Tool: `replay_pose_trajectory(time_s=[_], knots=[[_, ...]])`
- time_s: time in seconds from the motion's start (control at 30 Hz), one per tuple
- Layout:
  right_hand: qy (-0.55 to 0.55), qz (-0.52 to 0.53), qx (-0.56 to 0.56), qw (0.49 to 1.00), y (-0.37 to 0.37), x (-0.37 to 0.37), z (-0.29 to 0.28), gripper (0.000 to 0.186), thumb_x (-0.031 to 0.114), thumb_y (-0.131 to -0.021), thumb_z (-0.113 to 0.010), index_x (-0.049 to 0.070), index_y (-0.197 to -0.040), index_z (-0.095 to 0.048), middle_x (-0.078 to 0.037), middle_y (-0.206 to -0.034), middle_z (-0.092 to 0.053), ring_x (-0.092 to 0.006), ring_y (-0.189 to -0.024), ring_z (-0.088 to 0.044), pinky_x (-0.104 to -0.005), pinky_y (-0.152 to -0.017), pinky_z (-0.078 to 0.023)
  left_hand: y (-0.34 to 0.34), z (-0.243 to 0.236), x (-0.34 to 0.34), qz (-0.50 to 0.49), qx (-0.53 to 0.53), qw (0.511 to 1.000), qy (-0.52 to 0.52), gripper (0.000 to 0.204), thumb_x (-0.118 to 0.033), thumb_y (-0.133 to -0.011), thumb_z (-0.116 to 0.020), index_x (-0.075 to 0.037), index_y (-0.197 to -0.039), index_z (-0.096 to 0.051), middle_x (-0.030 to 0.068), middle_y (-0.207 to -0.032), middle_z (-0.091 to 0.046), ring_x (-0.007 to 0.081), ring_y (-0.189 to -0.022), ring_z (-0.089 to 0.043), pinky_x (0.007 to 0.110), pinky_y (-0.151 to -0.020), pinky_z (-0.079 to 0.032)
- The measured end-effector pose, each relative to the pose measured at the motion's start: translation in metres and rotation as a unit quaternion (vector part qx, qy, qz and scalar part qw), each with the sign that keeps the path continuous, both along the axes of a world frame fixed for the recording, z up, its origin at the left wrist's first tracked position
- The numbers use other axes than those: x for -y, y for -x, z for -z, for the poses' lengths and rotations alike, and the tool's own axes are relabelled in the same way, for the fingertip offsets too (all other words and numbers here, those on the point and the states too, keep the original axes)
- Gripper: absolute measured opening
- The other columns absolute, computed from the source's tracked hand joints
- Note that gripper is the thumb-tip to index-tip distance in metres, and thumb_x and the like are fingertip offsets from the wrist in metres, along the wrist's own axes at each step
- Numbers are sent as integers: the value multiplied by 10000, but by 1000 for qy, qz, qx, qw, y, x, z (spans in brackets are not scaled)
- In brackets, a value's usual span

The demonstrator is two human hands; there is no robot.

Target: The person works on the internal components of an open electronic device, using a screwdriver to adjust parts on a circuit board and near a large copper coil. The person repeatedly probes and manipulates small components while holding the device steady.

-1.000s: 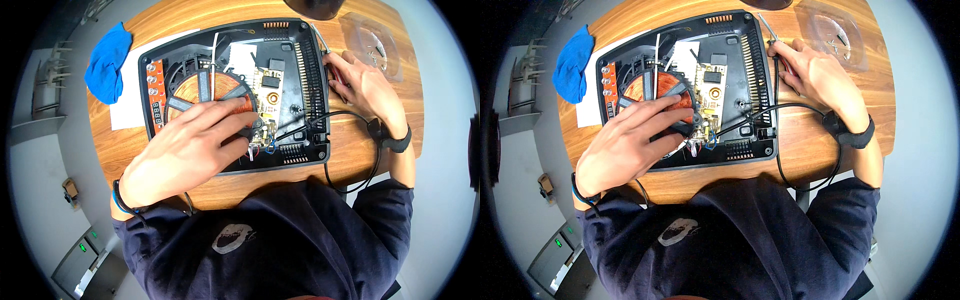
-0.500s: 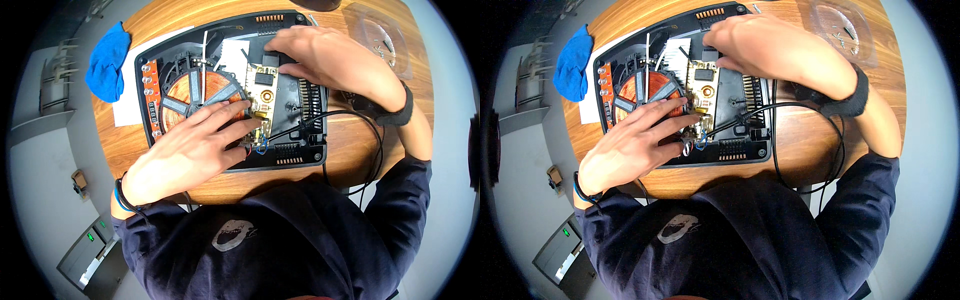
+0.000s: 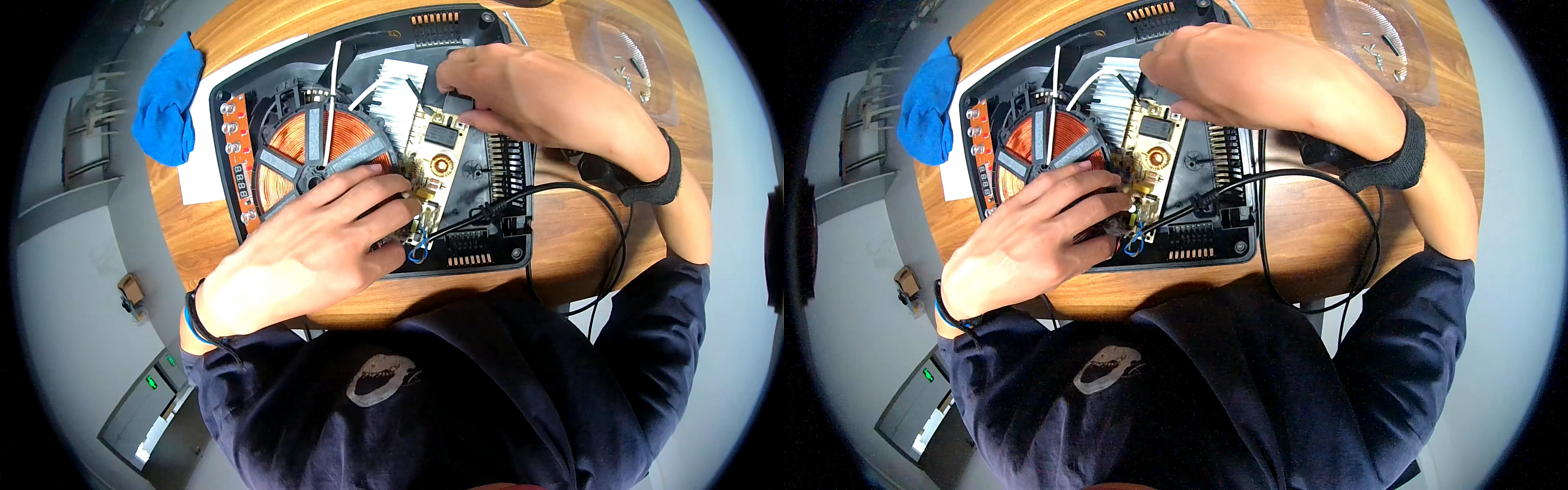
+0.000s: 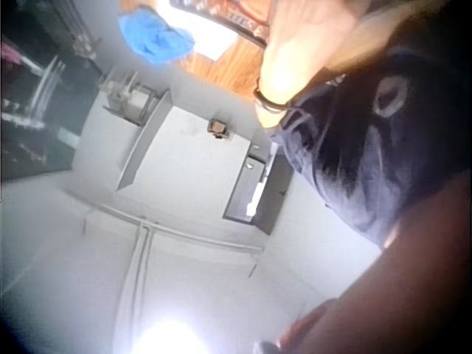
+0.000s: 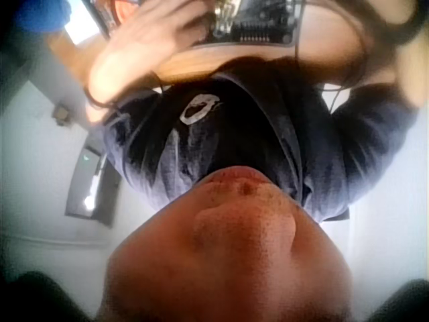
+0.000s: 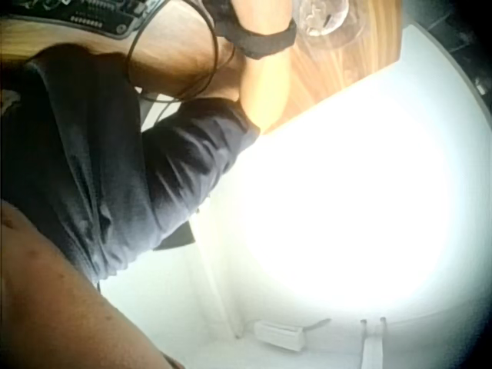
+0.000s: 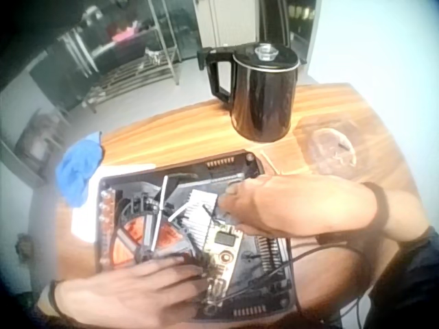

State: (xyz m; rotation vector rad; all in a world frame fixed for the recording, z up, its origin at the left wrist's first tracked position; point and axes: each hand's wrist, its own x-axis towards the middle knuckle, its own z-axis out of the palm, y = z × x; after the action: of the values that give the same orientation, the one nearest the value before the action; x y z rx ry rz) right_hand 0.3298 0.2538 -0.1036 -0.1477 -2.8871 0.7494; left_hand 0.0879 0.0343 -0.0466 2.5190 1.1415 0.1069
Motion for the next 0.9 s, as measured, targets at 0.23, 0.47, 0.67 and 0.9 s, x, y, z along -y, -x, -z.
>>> replay_pose_trajectory(time_s=[0.23, 0.47, 0.67, 0.9], knots=[[-11, 18, -14, 1000, 8, 2, 4, 341, 71, -977, -830, 0, -1287, -704, -247, -1158, -759, -471, -1079, -751, -510, -907, -619, 1, 1, 0, 5, 12, 1000, -10, 168, -127, -852, -849, -53, -998, -816, 101, -1434, -727, 338, -1463, -638, 509, -1287, -528], [-53, 16, -3, 998, 9, 6, 1, 285, 53, -1056, -747, 11, -1327, -668, -183, -1156, -710, -374, -1049, -742, -447, -924, -620, 7, -1, -1, -23, 26, 999, -7, 246, -142, -865, -879, -25, -1073, -820, 112, -1398, -732, 348, -1439, -654, 506, -1259, -548], [-57, -47, 118, 990, 19, 0, -23, 370, 23, -1068, -644, -47, -1430, -666, -153, -1253, -686, -285, -1157, -711, -353, -1016, -602, 31, -8, -1, -51, -19, 998, -11, 152, -138, -891, -872, -26, -978, -815, 161, -1526, -694, 405, -1530, -604, 524, -1259, -540], [-10, -113, 67, 991, 18, -13, -26, 333, 44, -1070, -638, -84, -1377, -662, -235, -1371, -713, -355, -1187, -738, -386, -1048, -626, 70, -2, 3, -102, -77, 991, -46, 121, -145, -1060, -759, -41, -1107, -801, 173, -1730, -583, 431, -1685, -464, 583, -1279, -519]])
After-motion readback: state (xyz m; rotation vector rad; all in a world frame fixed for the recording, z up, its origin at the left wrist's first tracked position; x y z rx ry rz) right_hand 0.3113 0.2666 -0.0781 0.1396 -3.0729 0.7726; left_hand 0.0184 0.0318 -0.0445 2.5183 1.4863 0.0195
